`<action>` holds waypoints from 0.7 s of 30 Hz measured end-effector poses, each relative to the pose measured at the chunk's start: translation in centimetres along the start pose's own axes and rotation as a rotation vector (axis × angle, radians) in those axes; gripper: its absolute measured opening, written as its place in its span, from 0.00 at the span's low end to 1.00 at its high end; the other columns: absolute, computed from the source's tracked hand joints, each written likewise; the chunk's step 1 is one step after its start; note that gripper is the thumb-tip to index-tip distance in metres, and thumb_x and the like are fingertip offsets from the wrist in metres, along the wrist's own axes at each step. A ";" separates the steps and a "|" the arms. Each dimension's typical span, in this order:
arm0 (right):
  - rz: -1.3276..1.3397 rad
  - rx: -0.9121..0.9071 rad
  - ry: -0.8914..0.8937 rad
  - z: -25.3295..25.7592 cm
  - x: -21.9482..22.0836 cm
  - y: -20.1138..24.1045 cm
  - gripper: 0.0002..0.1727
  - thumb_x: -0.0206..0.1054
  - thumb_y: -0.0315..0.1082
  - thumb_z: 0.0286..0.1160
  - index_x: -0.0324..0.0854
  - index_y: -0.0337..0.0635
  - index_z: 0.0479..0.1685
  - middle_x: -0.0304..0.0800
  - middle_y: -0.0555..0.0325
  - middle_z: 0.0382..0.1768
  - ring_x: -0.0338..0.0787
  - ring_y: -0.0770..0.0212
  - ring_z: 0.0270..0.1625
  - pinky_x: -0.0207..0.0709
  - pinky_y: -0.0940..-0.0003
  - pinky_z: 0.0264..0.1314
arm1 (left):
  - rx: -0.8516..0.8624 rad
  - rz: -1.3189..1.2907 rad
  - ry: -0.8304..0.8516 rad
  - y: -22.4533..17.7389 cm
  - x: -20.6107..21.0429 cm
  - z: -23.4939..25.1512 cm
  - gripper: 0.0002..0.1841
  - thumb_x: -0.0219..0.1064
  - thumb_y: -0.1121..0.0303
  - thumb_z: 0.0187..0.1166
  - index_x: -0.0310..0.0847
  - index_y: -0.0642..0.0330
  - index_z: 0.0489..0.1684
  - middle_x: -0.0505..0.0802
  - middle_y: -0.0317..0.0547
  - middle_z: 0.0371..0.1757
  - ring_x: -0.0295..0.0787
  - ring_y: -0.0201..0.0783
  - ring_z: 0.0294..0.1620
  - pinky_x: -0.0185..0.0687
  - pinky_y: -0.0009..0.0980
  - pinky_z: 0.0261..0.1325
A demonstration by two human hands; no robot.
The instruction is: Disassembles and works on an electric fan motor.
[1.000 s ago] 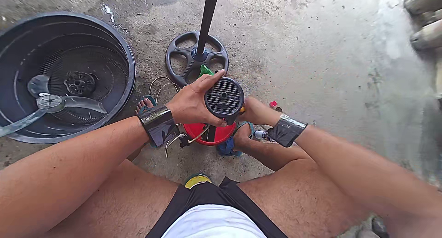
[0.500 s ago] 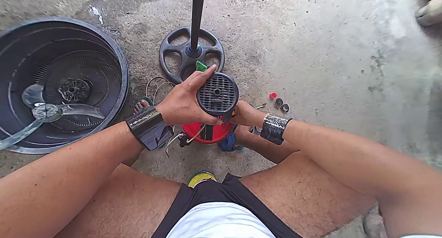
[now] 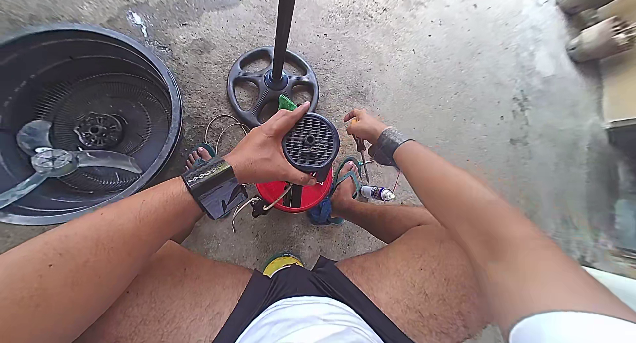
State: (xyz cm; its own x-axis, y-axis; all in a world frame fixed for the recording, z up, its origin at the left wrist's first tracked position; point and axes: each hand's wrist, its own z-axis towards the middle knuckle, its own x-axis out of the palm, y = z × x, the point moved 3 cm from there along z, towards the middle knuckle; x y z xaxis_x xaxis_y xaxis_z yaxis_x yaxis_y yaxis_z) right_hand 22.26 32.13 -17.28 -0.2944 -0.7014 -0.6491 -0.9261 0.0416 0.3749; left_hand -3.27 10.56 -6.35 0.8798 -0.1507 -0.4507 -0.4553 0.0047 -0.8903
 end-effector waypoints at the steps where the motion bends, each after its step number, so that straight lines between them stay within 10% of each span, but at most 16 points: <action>1: -0.027 0.004 -0.004 0.9 1.4 -0.8 0.31 0.67 0.26 0.71 0.71 0.41 0.78 0.87 0.35 0.53 0.88 0.39 0.49 0.81 0.37 0.52 | -0.009 -0.001 0.001 -0.1 0.0 -0.1 0.72 0.92 0.40 0.32 0.52 0.35 0.94 0.78 0.30 0.77 0.80 0.27 0.71 0.86 0.41 0.69; 7: -0.188 -0.040 0.020 3.9 12.1 -5.3 0.33 0.67 0.32 0.78 0.66 0.41 0.85 0.86 0.34 0.65 0.86 0.35 0.69 0.75 0.33 0.72 | -0.065 -0.045 -0.014 0.2 -0.3 -0.6 0.71 0.93 0.43 0.33 0.51 0.32 0.94 0.78 0.30 0.77 0.81 0.28 0.70 0.88 0.39 0.66; 13: -0.246 -0.082 0.051 2.2 12.8 -7.4 0.40 0.71 0.36 0.75 0.62 0.45 0.90 0.77 0.34 0.77 0.76 0.37 0.81 0.66 0.39 0.84 | -0.064 -0.094 -0.026 0.2 -0.4 -0.7 0.71 0.94 0.47 0.33 0.51 0.33 0.94 0.78 0.32 0.76 0.83 0.27 0.68 0.90 0.36 0.63; 18: 0.681 -0.149 -0.167 -1.4 9.0 -6.4 0.17 0.65 0.33 0.85 0.80 0.40 0.68 0.94 0.46 0.48 0.94 0.55 0.45 0.88 0.58 0.49 | -0.010 -0.049 -0.017 0.1 0.2 -0.5 0.73 0.94 0.44 0.31 0.50 0.36 0.95 0.77 0.34 0.77 0.79 0.29 0.73 0.83 0.37 0.72; 21: 1.101 -0.261 -0.072 -5.9 7.5 -1.6 0.15 0.54 0.41 0.91 0.84 0.45 0.58 0.94 0.60 0.37 0.92 0.67 0.32 0.85 0.72 0.31 | -0.035 -0.089 0.002 0.0 0.1 -0.6 0.75 0.95 0.47 0.29 0.49 0.37 0.95 0.77 0.35 0.79 0.79 0.31 0.74 0.83 0.38 0.73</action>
State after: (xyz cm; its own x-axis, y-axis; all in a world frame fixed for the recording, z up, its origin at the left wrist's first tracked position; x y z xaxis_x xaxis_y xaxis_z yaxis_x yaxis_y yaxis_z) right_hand 22.89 22.57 -18.83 -0.9393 -0.3322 0.0857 -0.0801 0.4552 0.8868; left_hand -3.30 9.99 -6.34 0.9165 -0.1514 -0.3702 -0.3803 -0.0430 -0.9239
